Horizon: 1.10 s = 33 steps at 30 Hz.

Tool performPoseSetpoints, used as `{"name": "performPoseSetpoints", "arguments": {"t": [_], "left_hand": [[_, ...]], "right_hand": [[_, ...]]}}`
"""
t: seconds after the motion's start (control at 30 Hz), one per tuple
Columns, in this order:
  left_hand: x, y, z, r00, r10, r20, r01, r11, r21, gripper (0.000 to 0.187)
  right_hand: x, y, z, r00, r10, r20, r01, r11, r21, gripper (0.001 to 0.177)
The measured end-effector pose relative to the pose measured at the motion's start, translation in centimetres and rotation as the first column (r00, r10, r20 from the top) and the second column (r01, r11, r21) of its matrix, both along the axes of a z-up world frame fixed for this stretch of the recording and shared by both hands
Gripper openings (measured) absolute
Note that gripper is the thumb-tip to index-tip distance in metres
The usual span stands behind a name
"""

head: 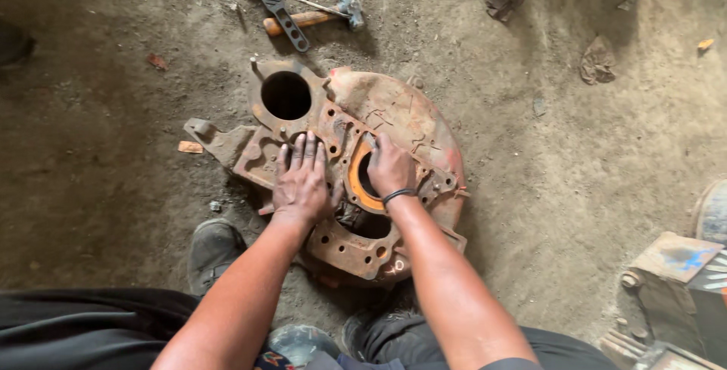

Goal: The person scrubs the surface of a rusty engine cylinder head using a wire brush. They clean the edges and inside of the circular openings while sitting on the ground in a workshop.

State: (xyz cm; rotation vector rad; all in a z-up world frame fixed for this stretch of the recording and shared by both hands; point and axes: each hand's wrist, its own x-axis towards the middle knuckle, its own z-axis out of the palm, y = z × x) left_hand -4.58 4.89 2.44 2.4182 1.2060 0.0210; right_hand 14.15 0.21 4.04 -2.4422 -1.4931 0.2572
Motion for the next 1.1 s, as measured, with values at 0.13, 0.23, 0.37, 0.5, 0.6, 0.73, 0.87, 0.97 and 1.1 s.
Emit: {"name": "performPoseSetpoints", "arguments": {"t": [0.13, 0.23, 0.37, 0.5, 0.6, 0.73, 0.87, 0.97, 1.1], "left_hand": [[-0.3, -0.1, -0.4, 1.0, -0.001, -0.013, 0.001, 1.0, -0.012, 0.086], [0.1, -0.1, -0.4, 1.0, -0.005, 0.001, 0.005, 1.0, 0.002, 0.087], [0.2, -0.3, -1.0, 1.0, -0.008, 0.027, 0.008, 1.0, 0.031, 0.088], [0.6, -0.7, -1.5, 0.998, 0.005, 0.06, -0.008, 0.999, 0.05, 0.088], [0.1, -0.3, -1.1, 1.0, -0.005, 0.01, 0.005, 1.0, 0.028, 0.089], [0.1, -0.3, -0.7, 1.0, -0.021, -0.021, 0.021, 1.0, 0.003, 0.091], [0.4, -0.4, -1.0, 0.999, -0.001, 0.054, -0.002, 0.999, 0.044, 0.088], [-0.1, -0.3, -0.9, 0.999, -0.006, 0.048, 0.004, 0.999, 0.039, 0.086], [-0.5, -0.5, -1.3, 0.998, 0.019, 0.057, -0.02, 1.0, 0.019, 0.084]], "right_hand": [[1.1, -0.2, 0.5, 0.998, -0.034, 0.058, 0.039, 0.996, -0.082, 0.013], [0.1, 0.4, 0.8, 0.997, -0.004, 0.082, 0.014, 0.992, -0.122, 0.012], [0.7, 0.8, 0.6, 0.997, -0.055, -0.055, 0.049, 0.993, -0.109, 0.014], [2.6, 0.6, -0.5, 0.995, -0.093, -0.029, 0.088, 0.987, -0.133, 0.013], [1.3, 1.0, -2.3, 0.995, -0.097, -0.033, 0.093, 0.989, -0.116, 0.015], [2.9, 0.0, -1.4, 0.963, 0.19, -0.193, -0.209, 0.975, -0.082, 0.015], [3.2, 0.5, -0.6, 0.995, 0.101, -0.017, -0.102, 0.985, -0.139, 0.012], [2.5, 0.9, -0.8, 0.996, 0.086, 0.034, -0.078, 0.98, -0.183, 0.011], [2.6, 0.0, 0.0, 0.916, 0.385, -0.111, -0.4, 0.893, -0.208, 0.013]]}}
